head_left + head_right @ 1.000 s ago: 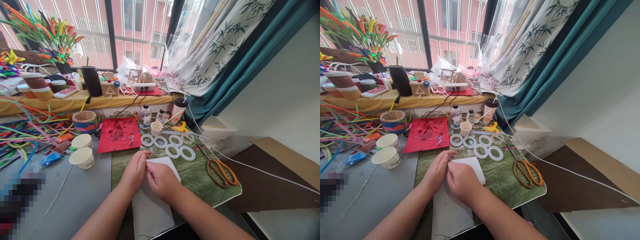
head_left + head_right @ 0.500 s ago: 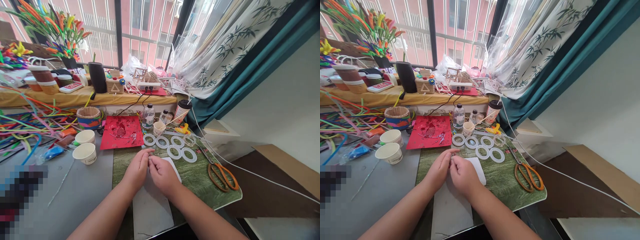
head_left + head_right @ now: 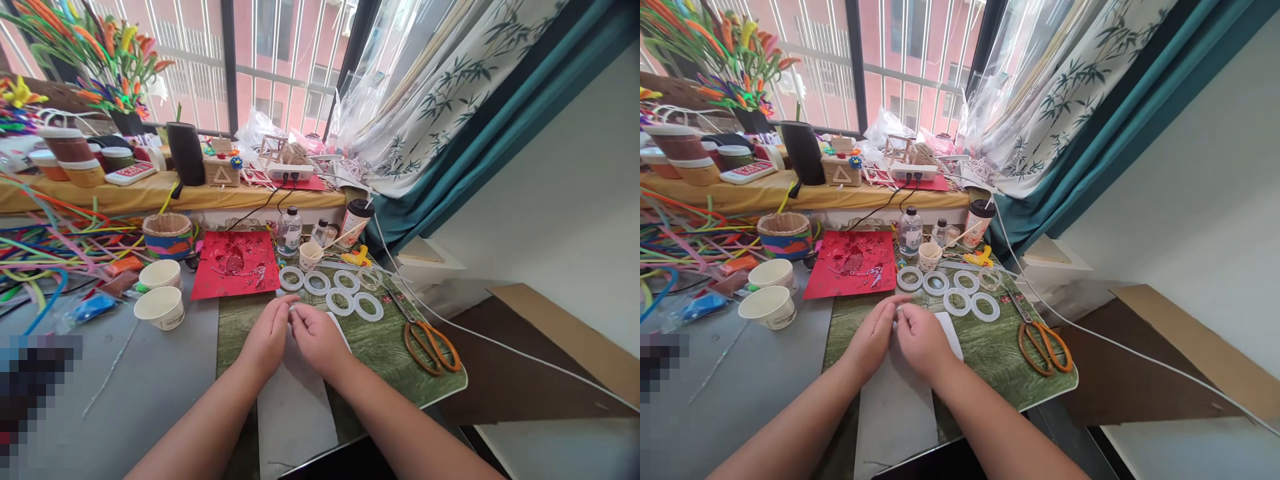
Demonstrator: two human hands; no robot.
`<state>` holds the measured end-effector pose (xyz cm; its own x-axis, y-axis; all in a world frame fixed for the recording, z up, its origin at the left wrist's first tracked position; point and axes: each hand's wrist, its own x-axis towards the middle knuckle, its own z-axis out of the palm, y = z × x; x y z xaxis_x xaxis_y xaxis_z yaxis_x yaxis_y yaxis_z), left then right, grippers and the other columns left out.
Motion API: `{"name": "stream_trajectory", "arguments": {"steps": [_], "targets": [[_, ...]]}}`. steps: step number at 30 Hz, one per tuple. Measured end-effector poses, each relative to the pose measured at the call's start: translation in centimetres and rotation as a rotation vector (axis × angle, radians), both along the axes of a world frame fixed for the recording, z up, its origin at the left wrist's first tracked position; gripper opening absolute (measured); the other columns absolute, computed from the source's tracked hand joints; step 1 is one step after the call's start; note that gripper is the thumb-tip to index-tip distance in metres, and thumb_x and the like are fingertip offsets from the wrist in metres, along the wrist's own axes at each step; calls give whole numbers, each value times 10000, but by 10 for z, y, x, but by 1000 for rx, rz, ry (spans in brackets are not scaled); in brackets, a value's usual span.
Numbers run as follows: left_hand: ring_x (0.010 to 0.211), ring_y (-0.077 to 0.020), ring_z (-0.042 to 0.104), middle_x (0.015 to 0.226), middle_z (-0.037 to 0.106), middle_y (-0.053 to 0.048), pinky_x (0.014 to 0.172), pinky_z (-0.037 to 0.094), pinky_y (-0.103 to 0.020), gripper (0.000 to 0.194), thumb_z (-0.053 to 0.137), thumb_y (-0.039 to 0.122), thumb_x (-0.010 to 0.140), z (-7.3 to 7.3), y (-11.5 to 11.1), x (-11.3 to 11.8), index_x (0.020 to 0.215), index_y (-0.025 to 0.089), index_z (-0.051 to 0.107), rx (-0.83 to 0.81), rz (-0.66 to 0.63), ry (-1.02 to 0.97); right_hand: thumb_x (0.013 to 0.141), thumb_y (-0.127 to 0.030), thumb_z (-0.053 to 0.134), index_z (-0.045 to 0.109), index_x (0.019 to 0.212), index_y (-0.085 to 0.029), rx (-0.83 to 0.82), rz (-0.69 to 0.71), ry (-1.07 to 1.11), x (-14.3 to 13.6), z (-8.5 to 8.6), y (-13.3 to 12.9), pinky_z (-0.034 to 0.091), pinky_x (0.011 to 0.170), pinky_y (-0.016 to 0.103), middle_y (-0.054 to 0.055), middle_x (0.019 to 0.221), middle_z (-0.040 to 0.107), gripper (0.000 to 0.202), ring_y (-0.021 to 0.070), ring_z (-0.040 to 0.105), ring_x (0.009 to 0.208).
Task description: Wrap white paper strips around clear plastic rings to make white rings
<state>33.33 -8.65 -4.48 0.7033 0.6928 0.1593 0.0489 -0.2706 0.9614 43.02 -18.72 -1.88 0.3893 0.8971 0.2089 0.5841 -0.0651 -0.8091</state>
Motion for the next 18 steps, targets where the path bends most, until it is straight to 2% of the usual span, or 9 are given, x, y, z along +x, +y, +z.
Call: {"name": "stream_trajectory", "arguments": {"steps": [3, 8, 12, 13, 15, 17, 18], "targets": [[1055, -220, 639, 1113, 701, -91, 987, 484, -386, 438, 308, 366, 1029, -1, 1, 0, 1182, 197, 682, -7, 22, -8, 987, -231, 441, 463, 721, -218, -17, 130, -40, 1, 2, -1, 317, 589, 253, -28, 660, 518, 268, 136, 455, 601], [1108, -240, 624, 1182, 696, -102, 1002, 473, -401, 412, 357, 383, 1018, -2, 4, 1, 1194, 194, 678, 1, 45, 17, 1000, -216, 417, 492, 750, -216, -17, 20, -147, 2, 3, 1, 324, 609, 264, -4, 700, 566, 261, 152, 508, 642], [907, -213, 641, 1024, 699, -84, 832, 525, -352, 458, 337, 445, 1013, 0, 8, 3, 1157, 188, 688, -147, 82, 4, 950, -180, 501, 549, 801, -205, -62, 187, -365, 5, 2, 0, 292, 605, 285, 14, 728, 603, 159, 162, 494, 637], [872, -204, 636, 1020, 694, -84, 768, 528, -328, 470, 338, 468, 1012, 1, 8, 4, 1171, 190, 681, -198, 80, 3, 955, -179, 500, 553, 800, -204, -66, 169, -345, 8, 1, 0, 290, 605, 284, 13, 728, 607, 166, 161, 500, 639], [869, -196, 634, 1064, 684, -95, 675, 515, -292, 497, 332, 505, 1012, 3, 6, 4, 1215, 193, 661, -283, 54, -5, 990, -196, 461, 551, 791, -203, -53, 46, -216, 14, 0, 4, 302, 608, 273, 9, 732, 611, 218, 157, 525, 659], [914, -202, 643, 1119, 676, -105, 657, 512, -282, 510, 331, 521, 1014, 3, 4, 5, 1255, 200, 645, -313, 12, -14, 1022, -217, 412, 546, 783, -201, -32, -70, -72, 17, -2, 9, 318, 610, 260, 8, 742, 618, 274, 152, 548, 681], [948, -207, 646, 1135, 676, -106, 684, 520, -289, 506, 333, 516, 1017, 2, 4, 5, 1263, 203, 645, -303, 0, -17, 1023, -216, 405, 541, 775, -201, -26, -82, -34, 16, -3, 11, 320, 607, 256, 5, 736, 616, 283, 148, 548, 677]]}}
